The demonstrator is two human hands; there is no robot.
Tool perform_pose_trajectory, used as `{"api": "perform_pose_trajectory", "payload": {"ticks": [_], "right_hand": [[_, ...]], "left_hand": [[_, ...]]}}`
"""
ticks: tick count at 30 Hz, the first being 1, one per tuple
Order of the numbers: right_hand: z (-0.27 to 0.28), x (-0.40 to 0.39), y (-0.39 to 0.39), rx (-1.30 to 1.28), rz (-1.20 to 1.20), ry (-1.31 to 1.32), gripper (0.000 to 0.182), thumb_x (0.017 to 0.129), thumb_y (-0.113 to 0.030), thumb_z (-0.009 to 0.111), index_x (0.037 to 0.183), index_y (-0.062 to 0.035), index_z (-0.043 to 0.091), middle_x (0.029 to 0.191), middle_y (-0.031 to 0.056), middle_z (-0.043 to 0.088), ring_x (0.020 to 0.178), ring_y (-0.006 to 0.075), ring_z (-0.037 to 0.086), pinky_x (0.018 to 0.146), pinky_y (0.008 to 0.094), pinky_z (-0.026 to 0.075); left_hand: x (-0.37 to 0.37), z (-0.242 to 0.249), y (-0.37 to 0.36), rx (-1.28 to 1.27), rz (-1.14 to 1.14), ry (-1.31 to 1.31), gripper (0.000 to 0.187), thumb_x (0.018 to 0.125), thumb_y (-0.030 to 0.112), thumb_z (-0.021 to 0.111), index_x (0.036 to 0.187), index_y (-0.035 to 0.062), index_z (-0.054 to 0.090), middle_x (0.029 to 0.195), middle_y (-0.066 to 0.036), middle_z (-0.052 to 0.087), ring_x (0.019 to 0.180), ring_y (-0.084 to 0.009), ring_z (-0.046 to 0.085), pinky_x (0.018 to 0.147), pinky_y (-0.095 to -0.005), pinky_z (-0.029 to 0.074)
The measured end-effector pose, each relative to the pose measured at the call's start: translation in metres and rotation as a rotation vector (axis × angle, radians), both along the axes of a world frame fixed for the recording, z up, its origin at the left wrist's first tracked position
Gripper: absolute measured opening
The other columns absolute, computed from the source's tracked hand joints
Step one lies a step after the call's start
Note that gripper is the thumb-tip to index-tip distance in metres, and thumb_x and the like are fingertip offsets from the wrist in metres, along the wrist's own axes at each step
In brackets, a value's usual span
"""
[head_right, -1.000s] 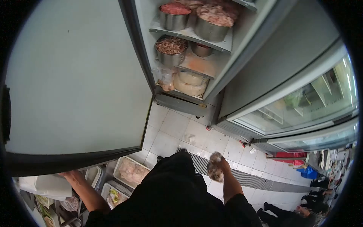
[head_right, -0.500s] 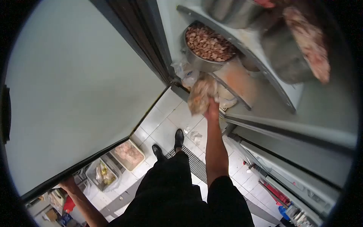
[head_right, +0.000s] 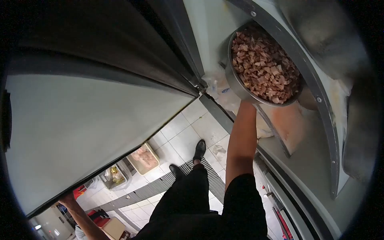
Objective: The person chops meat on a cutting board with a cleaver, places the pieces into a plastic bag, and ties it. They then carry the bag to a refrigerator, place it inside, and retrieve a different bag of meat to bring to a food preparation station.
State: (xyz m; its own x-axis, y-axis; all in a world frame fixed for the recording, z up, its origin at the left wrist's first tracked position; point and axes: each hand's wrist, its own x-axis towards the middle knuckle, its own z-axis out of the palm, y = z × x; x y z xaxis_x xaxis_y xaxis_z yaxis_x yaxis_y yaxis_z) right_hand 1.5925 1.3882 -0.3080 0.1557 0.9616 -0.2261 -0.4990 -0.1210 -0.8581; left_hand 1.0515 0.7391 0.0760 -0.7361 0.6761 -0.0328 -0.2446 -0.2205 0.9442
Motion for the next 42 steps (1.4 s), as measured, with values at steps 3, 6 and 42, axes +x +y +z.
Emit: {"api": "perform_pose_trajectory", "payload": {"ticks": [3, 6, 42], "right_hand": [[0.003, -0.003, 0.003, 0.012, 0.017, -0.384, 0.045, 0.095, -0.027, 0.057, 0.13, 0.0011, 0.051, 0.133, 0.0185, 0.055, 0.125, 0.0348, 0.049, 0.107, 0.0454, 0.038], [0.012, 0.006, -0.018, 0.004, 0.031, -0.788, 0.046, 0.095, -0.026, 0.058, 0.13, 0.002, 0.051, 0.133, 0.0197, 0.054, 0.125, 0.0358, 0.048, 0.107, 0.0455, 0.038], [0.38, -0.062, -0.576, 0.609, -0.186, -0.841, 0.101, 0.065, -0.032, 0.085, 0.141, 0.0024, 0.028, 0.131, 0.0271, 0.046, 0.116, 0.0416, 0.052, 0.097, 0.0456, 0.045]], "left_hand": [[0.023, 0.006, 0.028, -0.034, 0.035, 0.015, 0.059, 0.089, 0.051, 0.057, 0.128, 0.0076, 0.053, 0.128, -0.011, 0.057, 0.122, -0.0301, 0.051, 0.106, -0.0494, 0.037], [0.009, 0.002, 0.017, 0.009, -0.009, -0.014, 0.06, 0.088, 0.051, 0.058, 0.129, 0.0071, 0.053, 0.128, -0.012, 0.057, 0.121, -0.0296, 0.051, 0.106, -0.0489, 0.038], [0.135, -0.204, -0.115, -0.331, -0.129, -0.224, 0.026, 0.093, 0.033, 0.056, 0.103, 0.0092, 0.057, 0.065, -0.005, 0.055, 0.056, -0.0157, 0.056, 0.046, -0.0295, 0.045]]}}
